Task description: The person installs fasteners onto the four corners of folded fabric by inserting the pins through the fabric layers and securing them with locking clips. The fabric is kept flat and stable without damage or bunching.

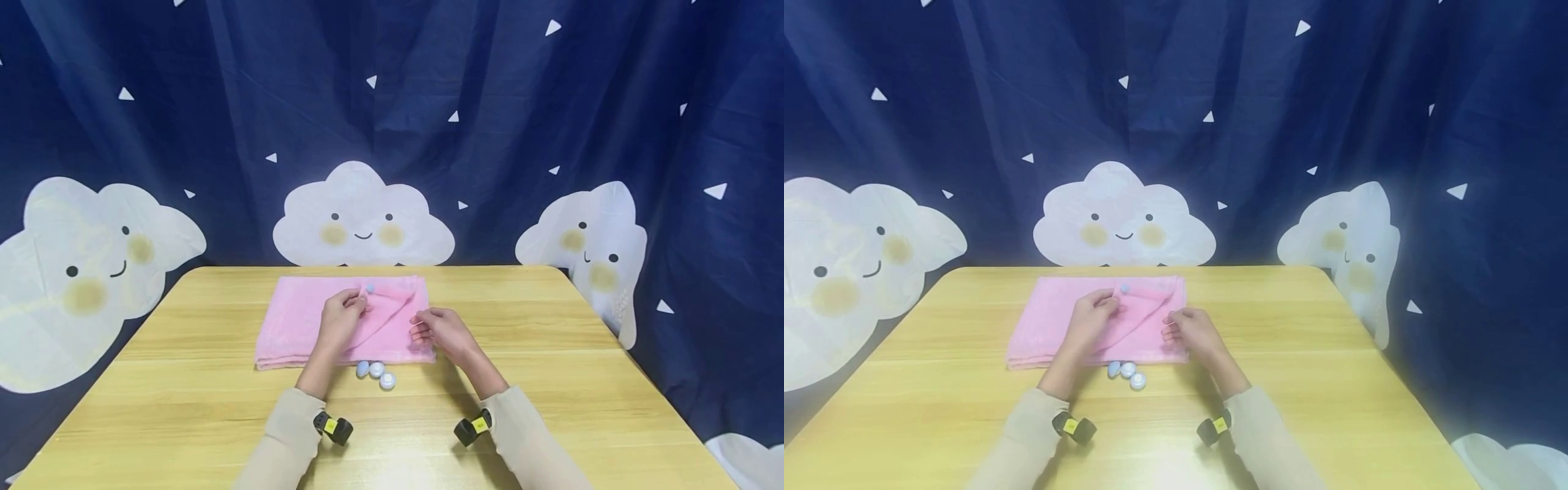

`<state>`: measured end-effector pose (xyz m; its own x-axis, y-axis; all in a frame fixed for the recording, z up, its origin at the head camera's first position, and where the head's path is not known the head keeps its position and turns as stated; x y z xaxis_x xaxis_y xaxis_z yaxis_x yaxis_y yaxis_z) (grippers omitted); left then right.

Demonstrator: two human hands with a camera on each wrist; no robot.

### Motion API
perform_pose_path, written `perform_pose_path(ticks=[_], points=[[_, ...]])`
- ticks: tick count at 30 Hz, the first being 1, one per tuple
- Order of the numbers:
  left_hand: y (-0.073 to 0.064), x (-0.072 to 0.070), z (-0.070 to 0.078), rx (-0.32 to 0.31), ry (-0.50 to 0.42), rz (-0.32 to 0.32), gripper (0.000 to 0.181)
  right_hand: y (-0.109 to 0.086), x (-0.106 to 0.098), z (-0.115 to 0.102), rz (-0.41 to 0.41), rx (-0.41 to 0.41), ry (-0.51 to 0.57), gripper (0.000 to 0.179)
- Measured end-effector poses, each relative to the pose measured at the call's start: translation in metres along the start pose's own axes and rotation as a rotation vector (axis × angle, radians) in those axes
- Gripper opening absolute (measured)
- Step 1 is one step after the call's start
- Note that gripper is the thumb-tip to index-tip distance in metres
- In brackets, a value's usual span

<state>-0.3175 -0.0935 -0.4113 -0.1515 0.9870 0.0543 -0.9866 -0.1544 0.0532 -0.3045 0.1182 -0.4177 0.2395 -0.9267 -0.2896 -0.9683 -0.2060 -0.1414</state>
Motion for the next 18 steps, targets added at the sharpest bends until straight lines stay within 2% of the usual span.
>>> perform_pose_path(ticks=[7,13,18], points=[[0.005,-0.010,-0.008,-0.063,0.057,-0.021,0.054,-0.001,0.000,-0.001,0.023,0.013,0.006,0.032],[0.007,-0.018,-0.012,-0.117,0.116,-0.018,0.075,-0.001,0.000,-0.002,0.031,0.006,-0.008,0.031],[0.007,-0.019,-0.012,-0.146,0.092,-0.008,0.085,-0.002,0.000,-0.003,0.040,0.000,-0.008,0.029]])
Point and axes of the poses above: each hand's wrist, its own y-axis towards the middle knuckle, its own x-axis out of the palm, z = x × y, the point moved 4 cm from there along y, towards the middle knuckle, and after that the axes turned 14 degrees about -y, right-handed, at the moved point
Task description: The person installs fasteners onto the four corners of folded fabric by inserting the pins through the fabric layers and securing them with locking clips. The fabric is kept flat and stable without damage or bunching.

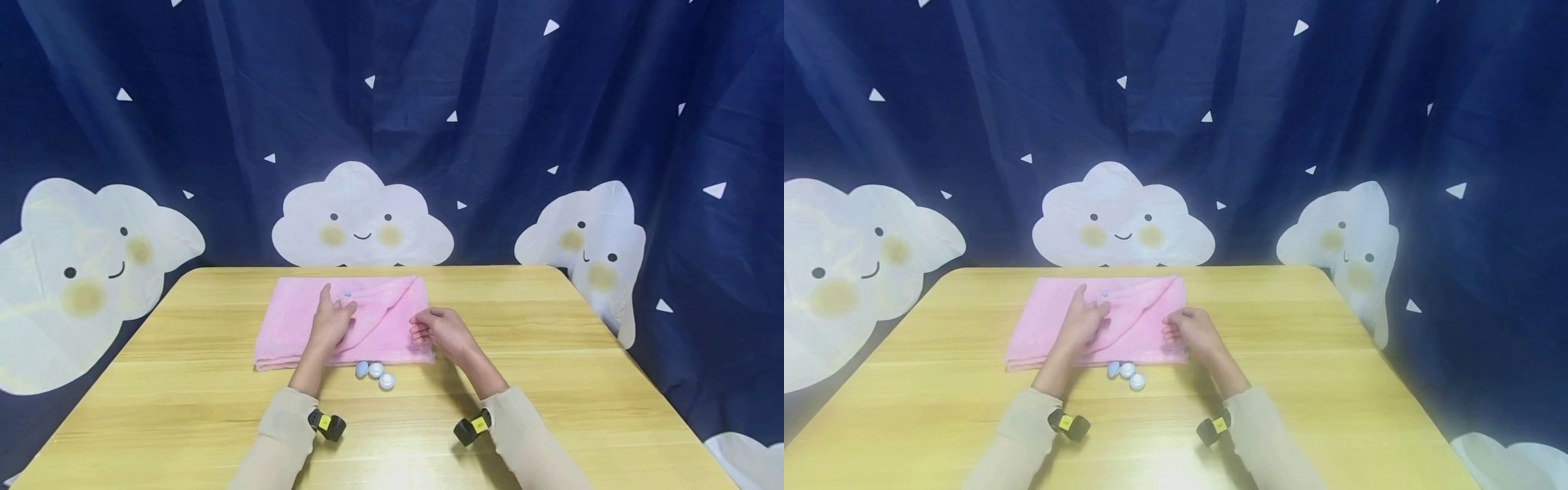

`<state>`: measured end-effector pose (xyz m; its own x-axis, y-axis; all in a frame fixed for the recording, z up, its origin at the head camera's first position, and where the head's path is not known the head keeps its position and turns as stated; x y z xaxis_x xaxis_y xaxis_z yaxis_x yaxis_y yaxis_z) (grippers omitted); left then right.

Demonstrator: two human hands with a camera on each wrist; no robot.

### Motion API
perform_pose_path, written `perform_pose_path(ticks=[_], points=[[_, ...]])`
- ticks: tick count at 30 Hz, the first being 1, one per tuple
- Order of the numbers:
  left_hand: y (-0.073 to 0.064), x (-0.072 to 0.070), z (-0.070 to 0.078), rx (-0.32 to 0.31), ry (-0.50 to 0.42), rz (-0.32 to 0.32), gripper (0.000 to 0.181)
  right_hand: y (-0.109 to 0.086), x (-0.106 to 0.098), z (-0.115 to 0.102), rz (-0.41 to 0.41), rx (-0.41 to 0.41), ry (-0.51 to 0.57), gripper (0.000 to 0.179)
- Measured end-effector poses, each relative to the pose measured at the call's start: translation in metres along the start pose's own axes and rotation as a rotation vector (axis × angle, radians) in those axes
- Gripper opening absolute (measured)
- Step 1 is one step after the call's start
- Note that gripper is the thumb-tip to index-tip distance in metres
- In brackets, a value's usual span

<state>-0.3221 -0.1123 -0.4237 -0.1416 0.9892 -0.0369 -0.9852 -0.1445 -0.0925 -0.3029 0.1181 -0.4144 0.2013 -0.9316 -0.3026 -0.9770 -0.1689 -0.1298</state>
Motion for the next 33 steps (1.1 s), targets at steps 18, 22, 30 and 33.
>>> perform_pose_path(ticks=[18,22,30,33], points=[[-0.021,0.027,0.019,0.227,0.299,-0.138,0.044,0.000,0.001,-0.001,-0.001,-0.002,-0.004,0.029],[-0.025,0.035,0.009,0.149,0.423,-0.304,0.045,0.000,0.000,0.000,-0.006,0.004,0.004,0.030],[-0.029,0.039,0.000,0.053,0.507,-0.419,0.055,-0.001,-0.001,-0.001,-0.013,-0.004,-0.005,0.030],[-0.030,0.040,0.001,0.064,0.551,-0.440,0.054,-0.002,-0.002,-0.002,-0.012,-0.001,-0.003,0.030]])
Point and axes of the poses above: each hand's wrist, its own y-axis towards the middle knuckle, its own x-axis out of the palm, z = x × y, the point moved 4 cm from there along y, towards the middle knuckle, and after that the axes turned 14 degrees about -y, right-handed, at the moved point
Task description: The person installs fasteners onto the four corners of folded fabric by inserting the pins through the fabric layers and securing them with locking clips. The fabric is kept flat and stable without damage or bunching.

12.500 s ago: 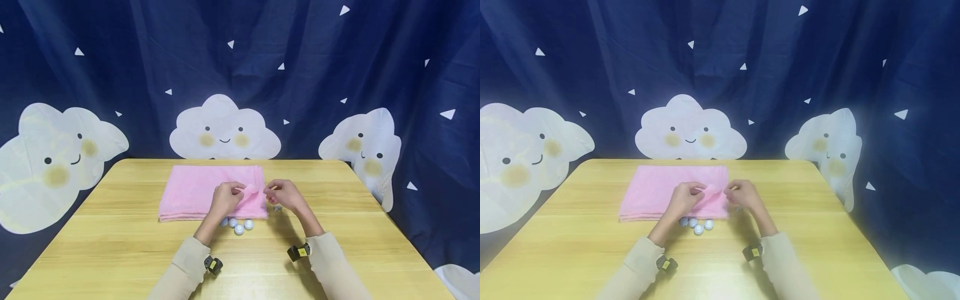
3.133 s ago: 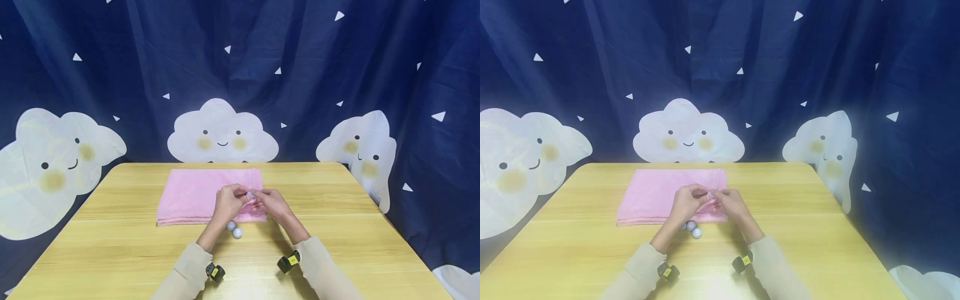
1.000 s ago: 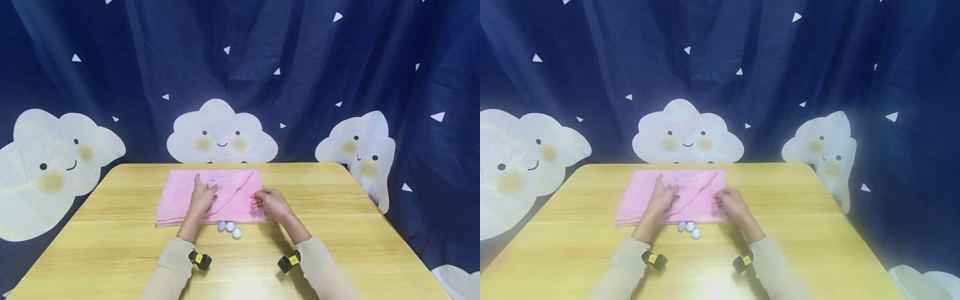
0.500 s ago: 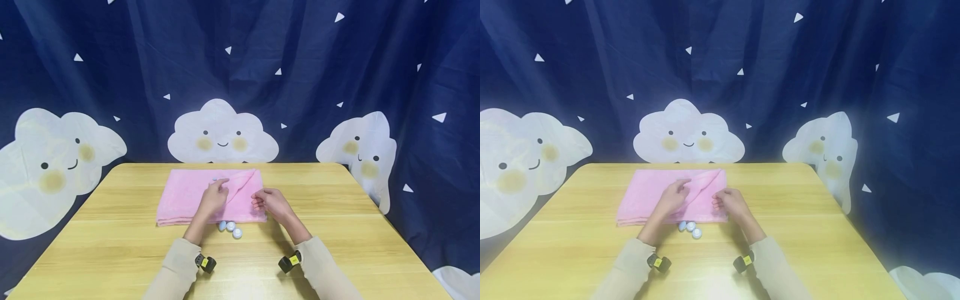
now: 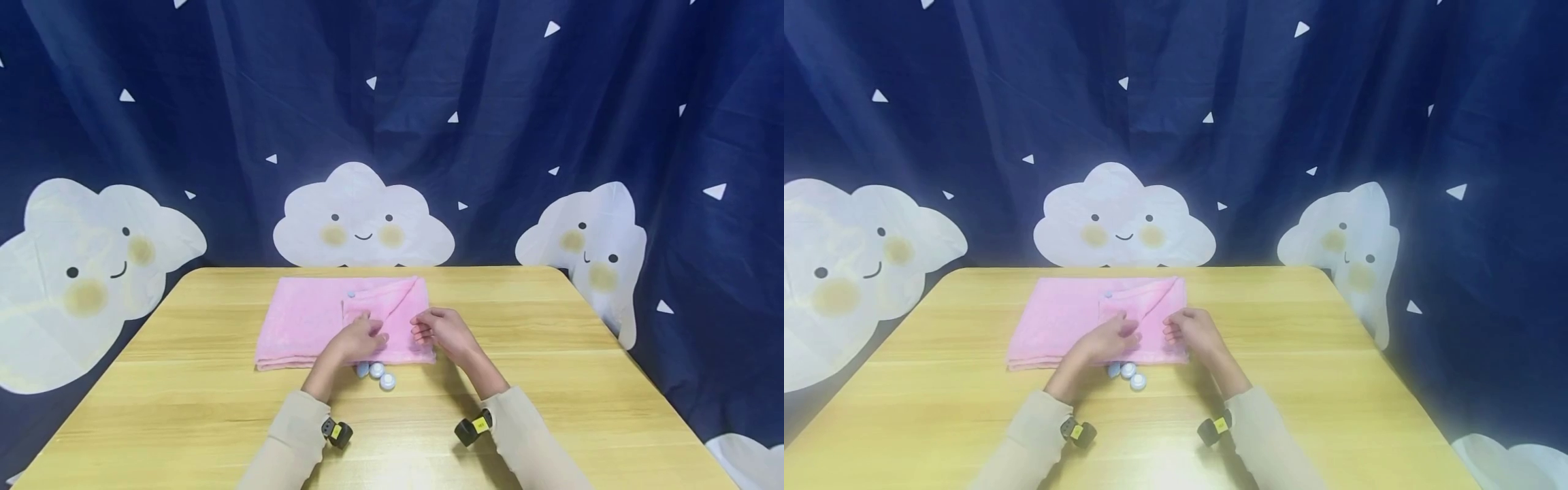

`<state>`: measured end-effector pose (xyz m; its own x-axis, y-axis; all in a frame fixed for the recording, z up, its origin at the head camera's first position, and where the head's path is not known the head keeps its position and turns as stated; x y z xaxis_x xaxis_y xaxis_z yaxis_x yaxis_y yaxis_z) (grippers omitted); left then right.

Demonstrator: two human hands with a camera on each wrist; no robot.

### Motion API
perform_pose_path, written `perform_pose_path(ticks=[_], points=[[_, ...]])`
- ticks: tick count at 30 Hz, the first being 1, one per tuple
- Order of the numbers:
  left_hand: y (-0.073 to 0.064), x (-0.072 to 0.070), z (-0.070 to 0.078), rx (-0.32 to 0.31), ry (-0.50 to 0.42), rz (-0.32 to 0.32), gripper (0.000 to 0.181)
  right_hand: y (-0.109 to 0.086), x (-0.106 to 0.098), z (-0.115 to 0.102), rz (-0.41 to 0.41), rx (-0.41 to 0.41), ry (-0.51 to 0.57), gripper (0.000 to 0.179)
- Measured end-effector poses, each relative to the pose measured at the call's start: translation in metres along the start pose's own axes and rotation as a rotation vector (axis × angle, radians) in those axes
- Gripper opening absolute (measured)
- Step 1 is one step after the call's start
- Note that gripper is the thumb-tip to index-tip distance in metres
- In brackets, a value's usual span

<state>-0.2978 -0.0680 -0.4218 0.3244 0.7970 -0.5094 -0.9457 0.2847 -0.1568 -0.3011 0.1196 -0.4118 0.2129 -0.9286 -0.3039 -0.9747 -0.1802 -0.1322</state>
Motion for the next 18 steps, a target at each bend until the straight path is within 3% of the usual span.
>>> perform_pose_path(ticks=[5,13,18], points=[[-0.004,-0.004,0.005,0.020,0.071,-0.033,0.051,0.000,0.000,0.000,-0.002,0.000,0.000,0.030],[-0.012,-0.020,0.018,0.048,0.070,0.029,0.037,0.001,0.000,0.001,0.011,-0.004,-0.014,0.029],[-0.013,-0.021,0.018,0.031,0.075,0.014,0.035,0.002,0.000,0.001,0.015,0.006,-0.020,0.029]])
Point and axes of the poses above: each hand's wrist, its own y-axis towards the middle knuckle, its own x-axis out of the palm, z = x × y, the point moved 4 cm from there along y, towards the middle knuckle, and after that the axes turned 14 degrees about -y, right-handed, at the moved point
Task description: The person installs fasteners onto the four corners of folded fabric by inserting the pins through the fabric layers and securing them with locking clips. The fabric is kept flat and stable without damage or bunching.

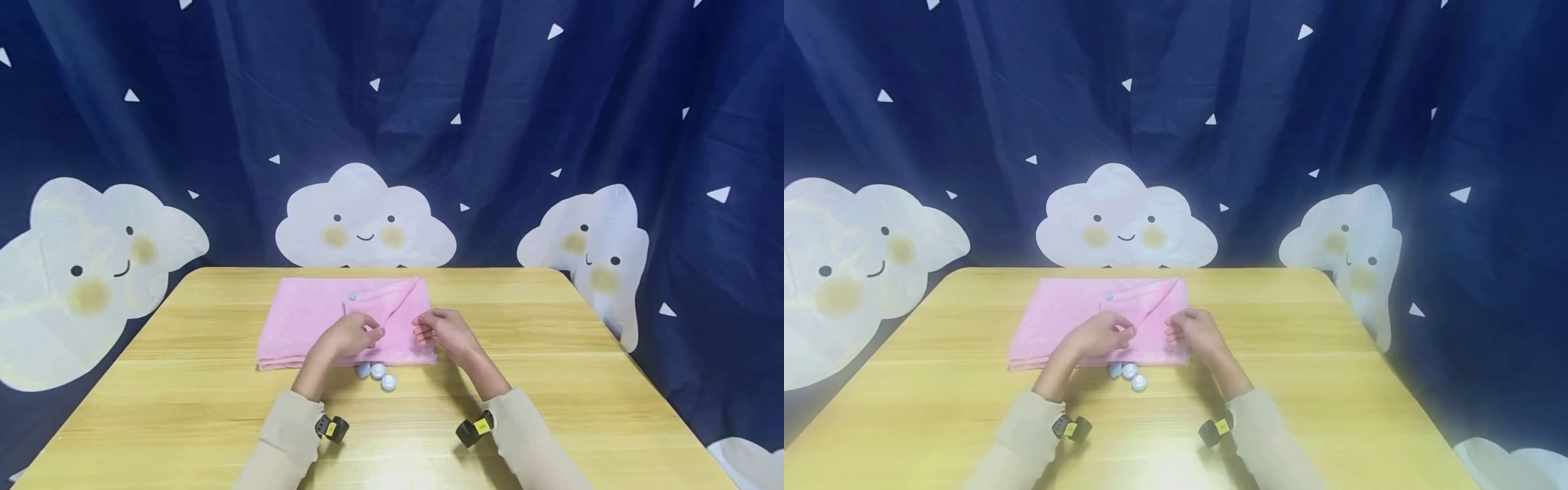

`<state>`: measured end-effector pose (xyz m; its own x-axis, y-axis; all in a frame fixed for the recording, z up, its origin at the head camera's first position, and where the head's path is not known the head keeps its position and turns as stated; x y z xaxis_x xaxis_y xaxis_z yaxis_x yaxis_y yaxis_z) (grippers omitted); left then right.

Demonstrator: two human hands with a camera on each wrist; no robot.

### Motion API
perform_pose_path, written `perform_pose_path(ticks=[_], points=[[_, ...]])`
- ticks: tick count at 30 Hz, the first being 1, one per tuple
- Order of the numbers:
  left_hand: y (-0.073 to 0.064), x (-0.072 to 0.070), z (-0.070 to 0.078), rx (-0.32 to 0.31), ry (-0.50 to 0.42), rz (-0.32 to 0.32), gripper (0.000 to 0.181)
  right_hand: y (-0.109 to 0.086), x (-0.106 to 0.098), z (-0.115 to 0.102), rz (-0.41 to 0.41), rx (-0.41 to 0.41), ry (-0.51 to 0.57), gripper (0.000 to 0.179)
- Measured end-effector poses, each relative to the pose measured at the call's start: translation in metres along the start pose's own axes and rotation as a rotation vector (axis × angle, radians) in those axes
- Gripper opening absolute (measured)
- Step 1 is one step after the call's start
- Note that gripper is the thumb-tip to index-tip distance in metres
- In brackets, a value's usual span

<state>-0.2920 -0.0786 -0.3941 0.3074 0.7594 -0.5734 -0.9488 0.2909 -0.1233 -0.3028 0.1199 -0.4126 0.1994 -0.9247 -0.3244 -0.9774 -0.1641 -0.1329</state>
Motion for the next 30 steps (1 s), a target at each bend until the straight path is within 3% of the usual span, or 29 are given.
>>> perform_pose_path(ticks=[5,9,17,23,30], points=[[0.001,0.008,0.004,0.013,-0.006,0.044,0.031,0.000,0.000,0.001,-0.004,0.006,0.000,0.029],[0.003,0.022,0.010,0.038,-0.019,0.083,0.027,0.001,0.000,0.002,-0.011,0.002,0.012,0.026],[0.009,0.045,0.012,0.060,0.076,0.104,0.026,-0.001,-0.001,0.000,-0.016,-0.013,0.009,0.028],[0.012,0.047,0.007,0.100,0.092,0.131,0.027,-0.002,-0.001,-0.002,-0.015,-0.013,0.004,0.028],[0.013,0.046,0.006,0.140,0.083,0.145,0.013,-0.001,-0.001,-0.002,-0.016,-0.012,-0.001,0.028]])
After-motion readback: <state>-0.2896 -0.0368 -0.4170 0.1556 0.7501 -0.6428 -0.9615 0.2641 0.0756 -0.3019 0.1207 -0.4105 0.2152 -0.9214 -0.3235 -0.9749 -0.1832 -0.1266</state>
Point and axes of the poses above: each hand's wrist, its own y-axis towards the middle knuckle, its own x-axis out of the palm, z = x × y, the point moved 4 cm from there along y, towards the middle knuckle, and after that the axes turned 14 degrees about -y, right-handed, at the moved point
